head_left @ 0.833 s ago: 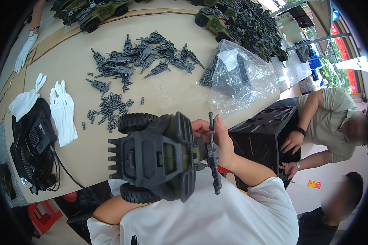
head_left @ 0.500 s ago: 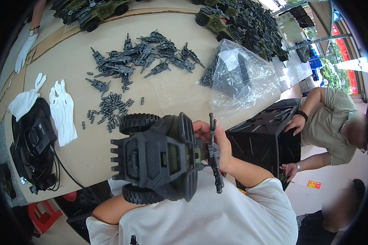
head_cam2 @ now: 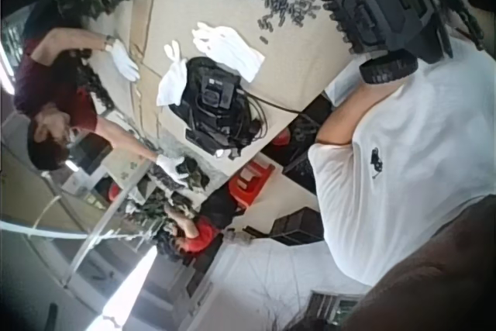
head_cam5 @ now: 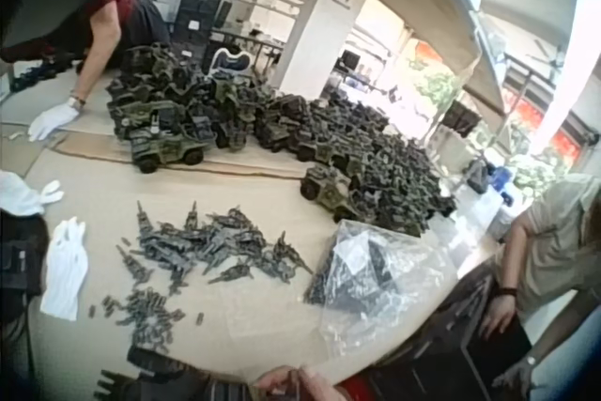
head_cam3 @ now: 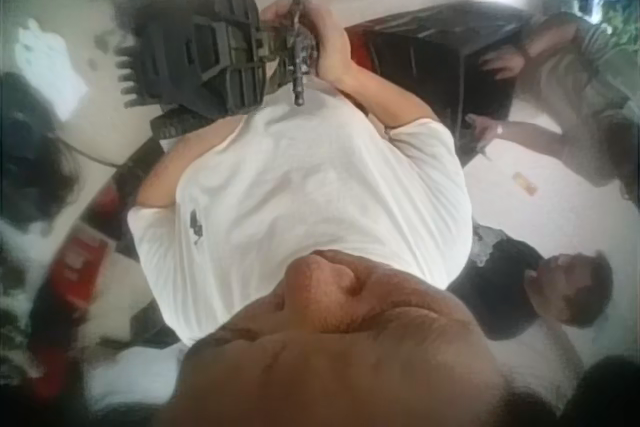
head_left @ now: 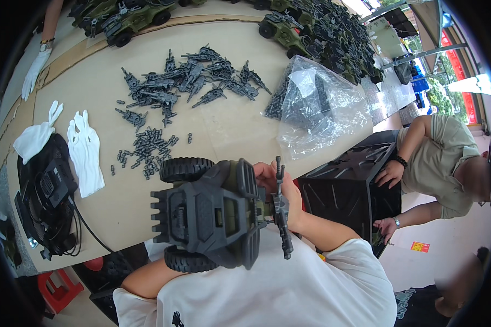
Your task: The person assembles small green toy military vehicles by hand. They pick up small grey plastic components from a pile on the table, attach them to the vehicle bodies, and place the completed units into a black tray held by a coworker.
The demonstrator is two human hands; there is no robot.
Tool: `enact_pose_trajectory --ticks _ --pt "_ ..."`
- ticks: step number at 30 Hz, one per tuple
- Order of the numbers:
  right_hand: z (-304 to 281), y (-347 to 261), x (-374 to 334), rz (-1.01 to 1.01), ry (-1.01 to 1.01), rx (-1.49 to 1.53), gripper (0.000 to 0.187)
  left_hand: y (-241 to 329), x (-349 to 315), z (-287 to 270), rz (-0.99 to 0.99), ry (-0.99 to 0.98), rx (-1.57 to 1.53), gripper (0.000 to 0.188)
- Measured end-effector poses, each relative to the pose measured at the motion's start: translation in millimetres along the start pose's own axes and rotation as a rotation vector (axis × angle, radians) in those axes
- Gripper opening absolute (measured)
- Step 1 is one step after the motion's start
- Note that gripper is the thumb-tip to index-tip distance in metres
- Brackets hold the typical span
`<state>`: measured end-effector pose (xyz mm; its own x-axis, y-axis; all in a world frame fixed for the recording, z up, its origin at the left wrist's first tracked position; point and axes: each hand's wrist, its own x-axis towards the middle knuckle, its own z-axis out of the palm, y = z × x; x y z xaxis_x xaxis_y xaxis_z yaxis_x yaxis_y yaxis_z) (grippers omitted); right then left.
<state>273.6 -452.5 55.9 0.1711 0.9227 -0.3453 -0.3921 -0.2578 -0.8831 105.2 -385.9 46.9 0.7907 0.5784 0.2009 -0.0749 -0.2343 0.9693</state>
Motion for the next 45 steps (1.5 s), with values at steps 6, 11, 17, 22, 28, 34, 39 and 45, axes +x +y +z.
enact_pose_trajectory --ticks 6,11,17,22,28,34,39,45 --pt "-12.3 -1.1 12.7 0.030 -0.078 -0.009 0.066 -8.9 5.8 -18.4 -0.073 0.081 0.008 0.052" --pt "-16.7 -50.8 1.5 -0.154 -0.276 -0.331 0.066 -4.1 26.2 -18.7 -0.308 0.376 -0.706 0.056" --pt "-60.7 -79.2 -40.6 -0.432 0.074 -0.540 0.061 -15.0 54.0 -10.4 -0.216 0.116 -0.755 0.086" --pt "-154.6 -125.8 -65.0 -0.581 0.777 -0.540 0.063 -14.7 45.7 -58.1 -0.228 0.245 -0.377 0.059" --pt "-255.5 -133.0 -72.8 -0.454 1.400 -0.746 0.061 -6.1 34.8 -87.4 -0.186 0.449 -0.309 0.041" --pt "-282.5 -93.0 -29.4 -0.149 1.540 -0.689 0.062 1.3 42.4 -78.6 -0.128 0.430 -0.124 0.038" --pt "-279.1 -83.9 -27.4 -0.167 1.407 -0.633 0.072 -15.4 57.3 -67.3 -0.110 0.366 -0.059 0.038" --pt "-295.3 -79.5 -29.6 -0.331 1.161 -0.593 0.091 -46.3 60.4 -94.1 0.084 0.260 0.035 0.039"
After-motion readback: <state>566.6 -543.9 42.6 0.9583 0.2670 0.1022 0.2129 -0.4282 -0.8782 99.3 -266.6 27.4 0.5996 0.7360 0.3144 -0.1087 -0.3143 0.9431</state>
